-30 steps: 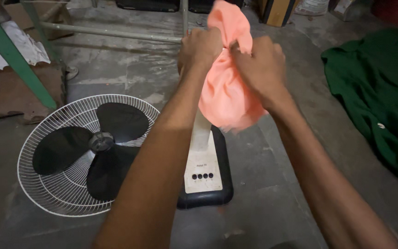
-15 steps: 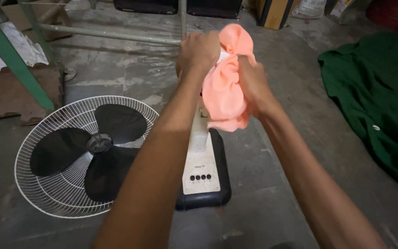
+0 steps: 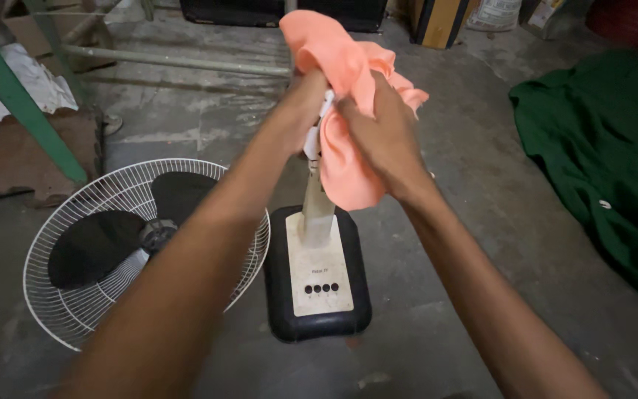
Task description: The person wipes the motor housing and neck of a disassembled pedestal fan using a pink cloth. The fan blades and front grille are removed and placed on the floor. The person rotates the motor housing to clean all sides and then wipes the neck and base area.
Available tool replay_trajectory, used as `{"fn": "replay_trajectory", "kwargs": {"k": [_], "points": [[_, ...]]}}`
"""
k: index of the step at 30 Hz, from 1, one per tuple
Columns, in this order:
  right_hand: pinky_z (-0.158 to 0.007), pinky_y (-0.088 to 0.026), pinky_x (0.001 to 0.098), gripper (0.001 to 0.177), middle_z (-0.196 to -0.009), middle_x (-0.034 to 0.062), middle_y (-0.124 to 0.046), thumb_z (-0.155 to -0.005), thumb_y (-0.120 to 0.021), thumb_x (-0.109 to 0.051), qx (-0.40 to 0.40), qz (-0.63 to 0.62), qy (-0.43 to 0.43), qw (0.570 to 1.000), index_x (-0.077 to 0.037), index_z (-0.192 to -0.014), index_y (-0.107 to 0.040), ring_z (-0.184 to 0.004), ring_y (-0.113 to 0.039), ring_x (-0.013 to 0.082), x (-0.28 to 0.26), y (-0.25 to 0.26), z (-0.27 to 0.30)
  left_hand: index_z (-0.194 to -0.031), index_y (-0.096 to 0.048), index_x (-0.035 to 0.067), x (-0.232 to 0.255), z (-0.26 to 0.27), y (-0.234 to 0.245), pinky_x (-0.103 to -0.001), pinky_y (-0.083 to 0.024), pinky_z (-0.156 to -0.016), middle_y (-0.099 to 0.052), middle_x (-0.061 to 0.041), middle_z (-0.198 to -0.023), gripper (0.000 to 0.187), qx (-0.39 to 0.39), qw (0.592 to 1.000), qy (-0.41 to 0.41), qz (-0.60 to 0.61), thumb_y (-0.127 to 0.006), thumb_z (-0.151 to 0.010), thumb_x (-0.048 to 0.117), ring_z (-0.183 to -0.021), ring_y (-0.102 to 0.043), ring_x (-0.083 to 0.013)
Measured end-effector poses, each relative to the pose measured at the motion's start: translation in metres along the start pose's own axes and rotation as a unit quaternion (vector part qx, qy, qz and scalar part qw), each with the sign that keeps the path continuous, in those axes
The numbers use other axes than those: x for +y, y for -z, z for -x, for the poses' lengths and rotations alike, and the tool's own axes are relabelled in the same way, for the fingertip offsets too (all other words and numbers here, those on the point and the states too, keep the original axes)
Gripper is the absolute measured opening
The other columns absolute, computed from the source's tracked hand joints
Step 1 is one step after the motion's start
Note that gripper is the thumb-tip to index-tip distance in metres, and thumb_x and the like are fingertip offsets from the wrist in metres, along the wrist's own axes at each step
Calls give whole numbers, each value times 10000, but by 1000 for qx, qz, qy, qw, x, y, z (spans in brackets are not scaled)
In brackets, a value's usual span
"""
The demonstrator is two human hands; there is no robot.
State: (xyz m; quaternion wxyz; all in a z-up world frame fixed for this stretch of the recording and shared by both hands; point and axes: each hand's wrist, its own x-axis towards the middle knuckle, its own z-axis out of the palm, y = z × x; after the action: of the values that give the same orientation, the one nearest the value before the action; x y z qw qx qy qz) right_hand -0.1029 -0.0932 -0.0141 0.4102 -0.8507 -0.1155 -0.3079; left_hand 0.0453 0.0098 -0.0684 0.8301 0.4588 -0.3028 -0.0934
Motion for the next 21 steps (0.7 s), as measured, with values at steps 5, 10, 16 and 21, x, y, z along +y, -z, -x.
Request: {"fn": "replay_trajectory", "kwargs": {"k": [5, 10, 16, 21], "points": [[-857, -516, 443, 720, -1122, 220, -660, -705, -825, -481, -38, 108, -36, 993, 21, -1149, -562, -1048, -667, 333, -2, 5, 5, -1579, -104, 222, -26, 61, 42, -461, -484, -1033, -561, -124, -1389, 744, 191, 968, 165, -7, -473, -939, 308, -1313, -536, -292], [-885, -496, 502, 899, -1147, 272, -607, -607, -897, -448, -42, 190, -9, 981, 38, -1233, -472, -1097, -601, 433, 4, -8, -4, -1581, -478, -22, -60, 90, 60, -409, -471, -1180, -672, -147, -1472, 576, 74, 985, -16, -152, -557, -1013, 42, -1377, -629, -248], [-943, -466, 500, 1000, -1230, 287, -572, -552, -931, -347, -95, 149, 42, 983, 61, -1303, -412, -1179, -552, 437, 24, 7, -15, -1286, -634, 70, -68, 87, 52, -329, -537, -956, -730, -60, -1155, 680, -75, 913, 227, -332, -859, -651, -26, -1090, -683, -189], [-956, -467, 479, 954, -1236, 247, -583, -563, -949, -298, -148, 115, 71, 980, 50, -1284, -431, -1190, -561, 406, 42, 16, -27, -1257, -615, 44, -88, 80, 33, -377, -600, -874, -726, -61, -1130, 688, -5, 968, 177, -179, -838, -608, 6, -1014, -725, -197]]}}
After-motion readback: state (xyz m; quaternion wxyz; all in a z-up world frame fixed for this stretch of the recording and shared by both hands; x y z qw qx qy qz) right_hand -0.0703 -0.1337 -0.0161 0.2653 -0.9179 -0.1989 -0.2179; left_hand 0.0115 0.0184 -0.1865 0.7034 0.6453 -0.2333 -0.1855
